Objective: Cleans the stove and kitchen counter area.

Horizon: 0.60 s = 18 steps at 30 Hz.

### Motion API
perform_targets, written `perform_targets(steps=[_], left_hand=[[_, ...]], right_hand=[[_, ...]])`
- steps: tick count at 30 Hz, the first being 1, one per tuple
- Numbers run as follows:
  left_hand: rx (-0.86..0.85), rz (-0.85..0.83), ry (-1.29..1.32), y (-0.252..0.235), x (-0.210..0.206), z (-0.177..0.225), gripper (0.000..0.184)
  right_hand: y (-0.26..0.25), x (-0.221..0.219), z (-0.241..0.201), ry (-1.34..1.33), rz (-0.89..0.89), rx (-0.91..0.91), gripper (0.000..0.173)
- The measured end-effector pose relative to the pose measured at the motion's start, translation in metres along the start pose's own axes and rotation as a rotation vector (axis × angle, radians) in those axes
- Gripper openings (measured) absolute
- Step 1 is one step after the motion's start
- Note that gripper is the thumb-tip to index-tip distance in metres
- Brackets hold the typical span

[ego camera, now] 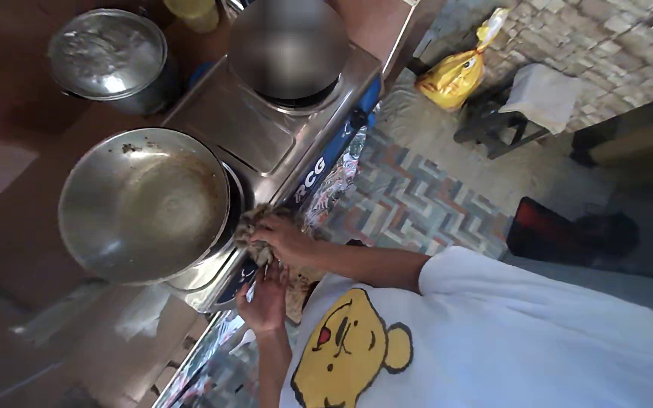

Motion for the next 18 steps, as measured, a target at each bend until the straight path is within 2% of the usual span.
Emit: perform_targets(steps=[1,3,5,7,9,11,13,18], left_hand=[[-0.003,-0.026,0.006,-0.001,0.0,0.001,0.046],[0.003,-0.086,0.046,-0.001,0.0,0.0,0.044],[0.01,-0.091,0.079,-0.002,-0.001,-0.001,0.046],[0.022,-0.075,0.101,-0.002,-0.001,-0.002,0.048],[0.021,-0.063,0.132,-0.001,-0.001,-0.002,0.047],[0.022,-0.056,0.16,-0.001,0.0,-0.003,0.046],[0.033,-0.042,0.215,-0.003,0.003,-0.005,0.046],[0.045,0.032,0.297,-0.001,0.002,-0.01,0.045]], right_hand=[[0.001,0.0,-0.004,-0.15,-0.101,-0.095,0.04],[0.002,0.032,0.002,-0.341,-0.098,-0.292,0.041],[-0.002,0.095,0.015,-0.342,0.138,-0.303,0.041],[-0.012,0.162,0.034,-0.2,0.426,-0.259,0.043],[-0.03,0.198,0.063,0.028,0.514,-0.305,0.047],[-0.054,0.189,0.088,0.244,0.451,-0.369,0.055],[-0.078,0.165,0.086,0.385,0.366,-0.392,0.057],[-0.16,0.122,0.061,0.422,0.21,-0.284,0.058]])
Point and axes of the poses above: each hand's wrist, its own y-axis away from the middle knuckle, its own x-axis out of the back of the hand, z = x × y, the point moved 9 cm from there along -y, towards the middle knuckle, and after that the axes turned 4 degrees about -y, right-handed, at the moved point
